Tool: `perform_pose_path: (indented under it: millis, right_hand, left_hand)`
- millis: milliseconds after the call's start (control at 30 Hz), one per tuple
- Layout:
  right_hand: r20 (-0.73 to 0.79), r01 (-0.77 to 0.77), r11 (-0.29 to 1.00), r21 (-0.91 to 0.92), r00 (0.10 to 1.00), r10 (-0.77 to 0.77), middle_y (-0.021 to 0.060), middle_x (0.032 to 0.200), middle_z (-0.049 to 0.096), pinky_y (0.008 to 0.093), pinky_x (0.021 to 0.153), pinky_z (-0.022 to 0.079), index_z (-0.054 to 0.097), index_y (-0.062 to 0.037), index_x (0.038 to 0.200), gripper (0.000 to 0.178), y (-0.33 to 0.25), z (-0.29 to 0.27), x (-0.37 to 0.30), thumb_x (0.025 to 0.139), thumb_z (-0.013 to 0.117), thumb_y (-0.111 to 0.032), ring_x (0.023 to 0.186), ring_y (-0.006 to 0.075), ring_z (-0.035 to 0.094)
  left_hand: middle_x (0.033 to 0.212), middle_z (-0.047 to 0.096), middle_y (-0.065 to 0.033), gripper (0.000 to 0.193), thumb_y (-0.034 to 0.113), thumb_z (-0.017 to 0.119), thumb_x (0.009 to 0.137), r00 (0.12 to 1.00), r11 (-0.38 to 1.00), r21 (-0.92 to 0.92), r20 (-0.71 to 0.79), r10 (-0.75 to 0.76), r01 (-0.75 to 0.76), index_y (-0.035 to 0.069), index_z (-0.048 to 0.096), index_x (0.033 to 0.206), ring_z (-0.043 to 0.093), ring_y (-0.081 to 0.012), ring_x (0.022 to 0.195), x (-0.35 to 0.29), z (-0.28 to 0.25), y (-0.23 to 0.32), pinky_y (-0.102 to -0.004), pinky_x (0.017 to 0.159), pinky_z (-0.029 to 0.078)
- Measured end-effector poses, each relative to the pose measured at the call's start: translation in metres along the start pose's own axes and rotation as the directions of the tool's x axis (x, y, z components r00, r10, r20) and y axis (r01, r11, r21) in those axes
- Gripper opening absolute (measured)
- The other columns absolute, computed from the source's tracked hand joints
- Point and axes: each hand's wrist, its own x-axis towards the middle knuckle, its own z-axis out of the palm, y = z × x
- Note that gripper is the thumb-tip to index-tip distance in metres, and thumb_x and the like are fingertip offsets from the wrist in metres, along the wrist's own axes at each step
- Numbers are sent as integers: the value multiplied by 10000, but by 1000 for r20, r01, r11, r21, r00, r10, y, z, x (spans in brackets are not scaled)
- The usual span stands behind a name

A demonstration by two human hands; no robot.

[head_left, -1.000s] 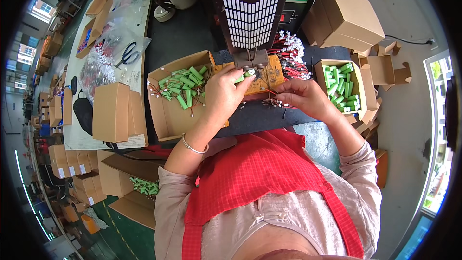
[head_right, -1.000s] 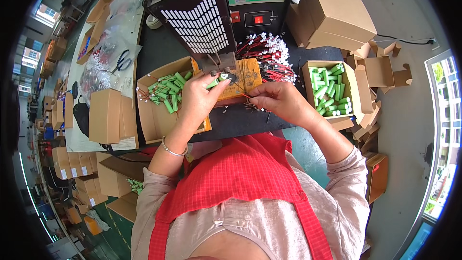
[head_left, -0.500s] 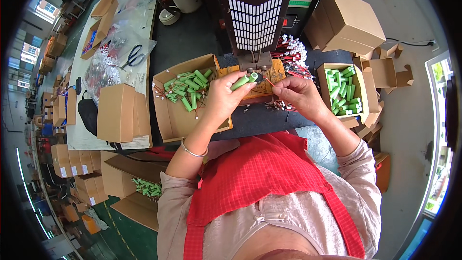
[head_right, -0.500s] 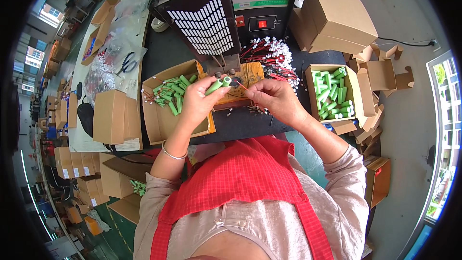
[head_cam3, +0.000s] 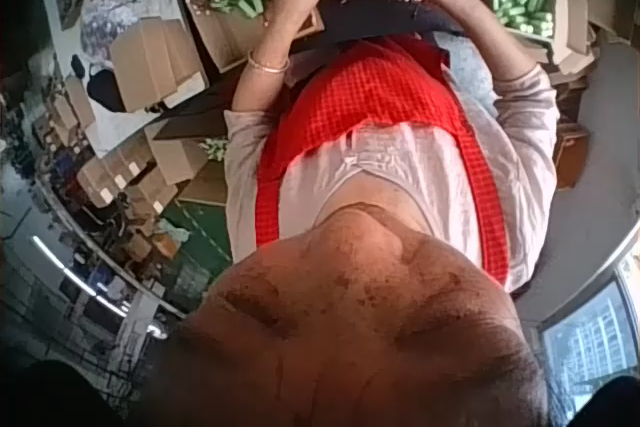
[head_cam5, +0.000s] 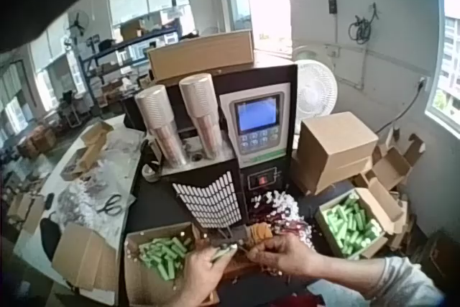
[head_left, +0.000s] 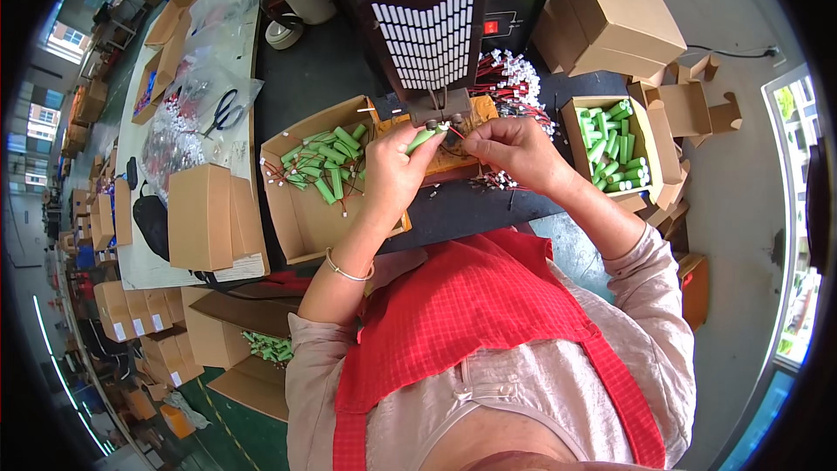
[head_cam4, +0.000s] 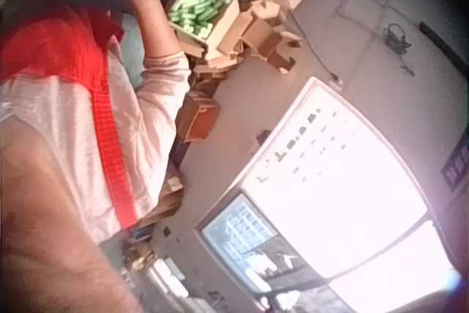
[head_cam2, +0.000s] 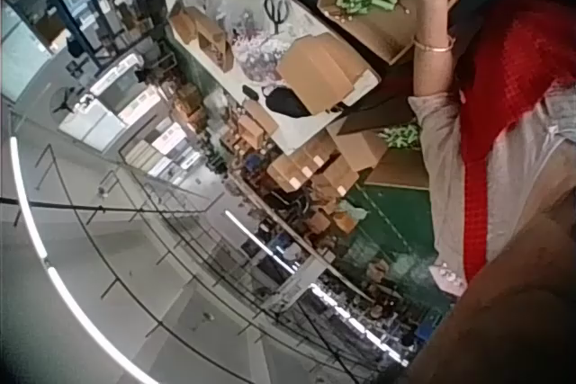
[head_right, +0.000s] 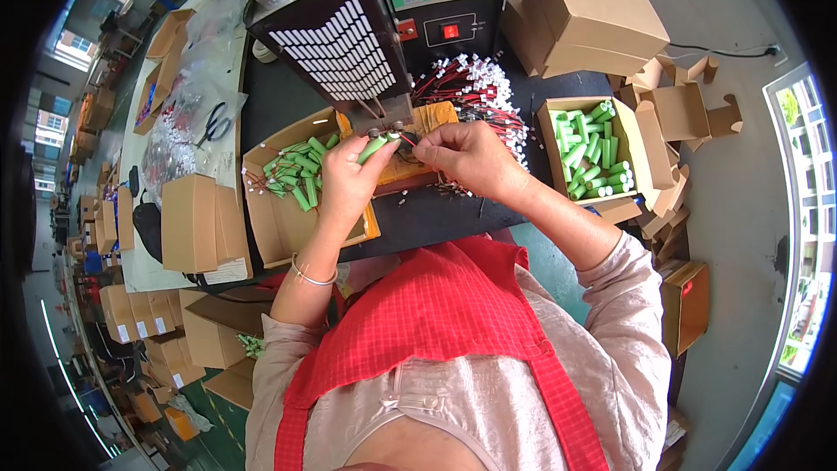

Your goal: The person attaches wire leads to battery cells using a spot welding machine and places the assembled battery packs into a cardboard box.

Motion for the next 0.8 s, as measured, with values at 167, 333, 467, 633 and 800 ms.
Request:
perform_pose_path:
  millis: [167, 333, 467, 633, 800]
  right_hand:
    - [-169, 262, 957, -126, 945, -281, 23, 736, 593, 222, 535, 446, 592, 36, 970, 230, 7, -8, -12, 895, 545, -176, 614, 60, 534]
    - [92, 472, 641, -606, 841, -532, 100, 785, 595, 310, 598, 493, 615, -15, 825, 91, 46, -32, -49, 738, 642, -20, 708, 238, 606]
    - [132, 392, 494, -776, 867, -481, 84, 778, 553, 334, 613, 493, 582, -37, 761, 41, 69, -38, -61, 733, 611, -43, 711, 251, 584]
    - [73, 237, 395, -888, 919, -387, 77, 727, 519, 340, 625, 482, 535, -55, 678, 79, 94, -39, -61, 750, 560, -78, 737, 238, 570]
    - [101, 270, 573, -774, 946, -308, 115, 733, 558, 365, 641, 472, 566, -37, 713, 99, 68, -60, -64, 757, 573, -124, 736, 281, 572]
  left_hand:
    - [667, 612, -76, 177, 112, 685, 760, 997, 988, 134, 25, -75, 71, -1, 641, 889, 561, -113, 580, 1, -11, 2, -264, 530, 437]
    - [969, 564, -73, 284, 137, 630, 815, 975, 984, 165, -221, -28, 65, 14, 599, 1069, 563, -132, 824, -5, -64, -43, -235, 728, 458]
    - [1030, 514, -78, 262, 112, 613, 822, 959, 971, 168, -256, -123, 169, 35, 605, 1072, 545, -141, 872, -19, -84, -45, -244, 769, 444]
    - [981, 494, -41, 260, 105, 603, 837, 970, 974, 55, -121, -212, 220, 92, 607, 1096, 504, -66, 802, -26, -68, -34, -183, 615, 427]
    - [975, 476, -23, 268, 65, 593, 840, 987, 986, -88, -63, -148, 142, 42, 590, 1108, 492, -57, 808, -23, -53, -18, -172, 632, 430]
